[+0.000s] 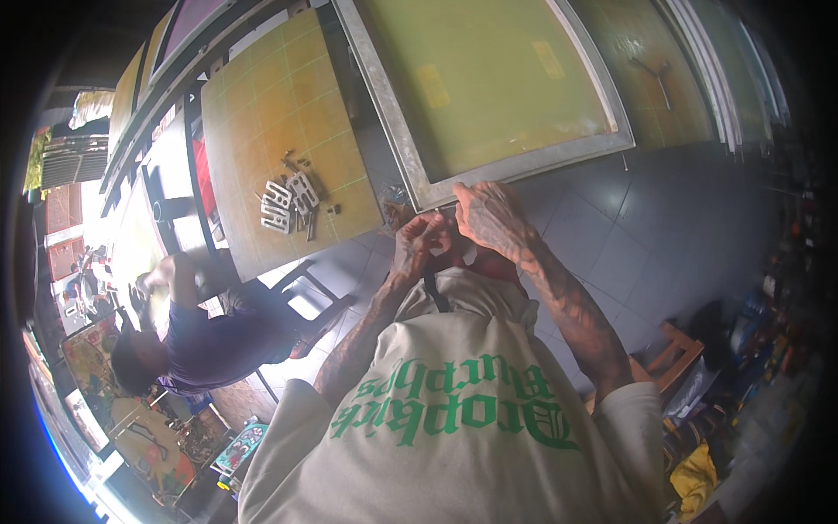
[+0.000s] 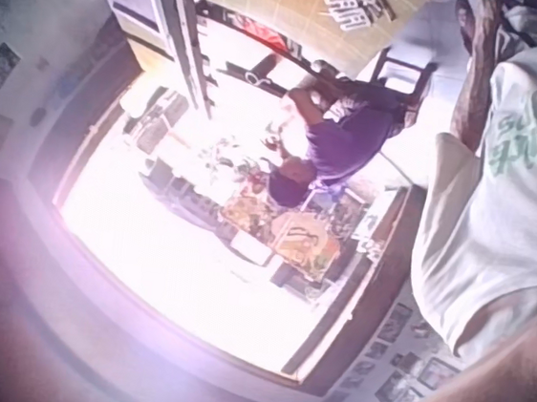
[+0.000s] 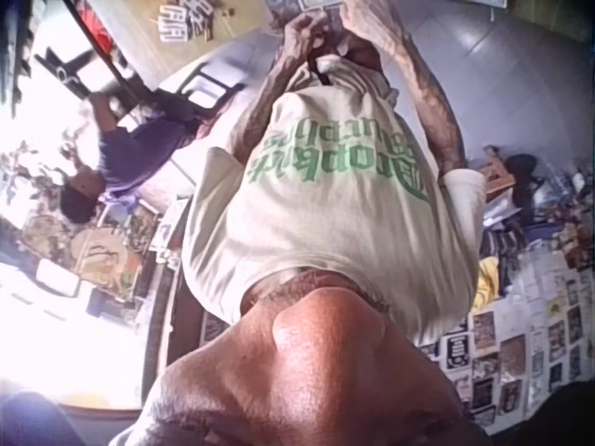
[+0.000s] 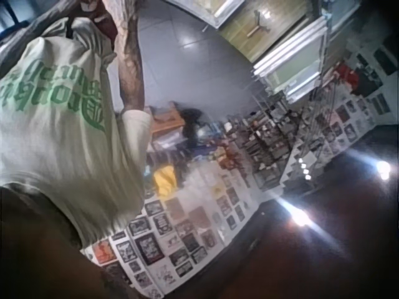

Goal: The person uses a T-handle wrench to tighten bolts on the corners of a rectangular frame resting on a workbench. They systematically move around the frame, securing each corner while another person works in the background.

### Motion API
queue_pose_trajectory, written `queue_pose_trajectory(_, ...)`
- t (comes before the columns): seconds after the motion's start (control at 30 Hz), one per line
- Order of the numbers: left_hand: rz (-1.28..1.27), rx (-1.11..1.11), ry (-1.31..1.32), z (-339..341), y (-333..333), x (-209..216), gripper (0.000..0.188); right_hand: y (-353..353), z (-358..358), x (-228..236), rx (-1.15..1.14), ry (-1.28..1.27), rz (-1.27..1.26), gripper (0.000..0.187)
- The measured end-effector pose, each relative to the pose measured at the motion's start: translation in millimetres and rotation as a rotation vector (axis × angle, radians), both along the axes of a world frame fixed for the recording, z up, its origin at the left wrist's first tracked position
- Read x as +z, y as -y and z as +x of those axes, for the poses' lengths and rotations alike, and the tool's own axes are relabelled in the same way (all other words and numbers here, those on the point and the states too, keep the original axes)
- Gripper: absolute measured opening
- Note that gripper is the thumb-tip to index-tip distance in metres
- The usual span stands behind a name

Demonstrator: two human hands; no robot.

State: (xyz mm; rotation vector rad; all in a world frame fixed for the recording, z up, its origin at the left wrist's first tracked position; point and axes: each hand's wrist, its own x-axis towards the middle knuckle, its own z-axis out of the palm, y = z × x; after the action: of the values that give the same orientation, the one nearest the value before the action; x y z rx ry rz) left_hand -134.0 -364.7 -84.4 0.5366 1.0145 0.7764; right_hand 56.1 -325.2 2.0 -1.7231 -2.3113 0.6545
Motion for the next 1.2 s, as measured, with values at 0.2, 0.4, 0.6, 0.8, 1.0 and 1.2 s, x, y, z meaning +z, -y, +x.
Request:
queue_pose_trajectory(0.2,0.052,0.055,-0.062,5,2,4,0.019,-8,0,11,0.004,-0.029,-0.086,0.017)
queue_pose_trajectory(0.4,0.033,0.041,-0.069,3,4,-4,0.019,-1,-17,12,0.034,0.029,0.029,0.019)
queue_pose_trajectory(0.6,0.040,0.121,0.109,-3,7,-14,0.019,20,-73,11,0.061,0.479,-0.031,0.029)
queue_pose_trajectory(0.8,0.460,0.146,-0.290,-2,11,28,0.025,3,-69,36,-0.142,0.143,-0.076,0.028)
queue_pose_trajectory(1.0,1.247,-0.162,-1.217,-2,-28,52,0.054,6,-78,30,-0.094,0.411,0.101,0.027)
queue_pose_trajectory(1.2,1.482,-0.411,-1.121,-23,-48,20,0.044,11,-52,30,0.043,0.271,0.238,0.031)
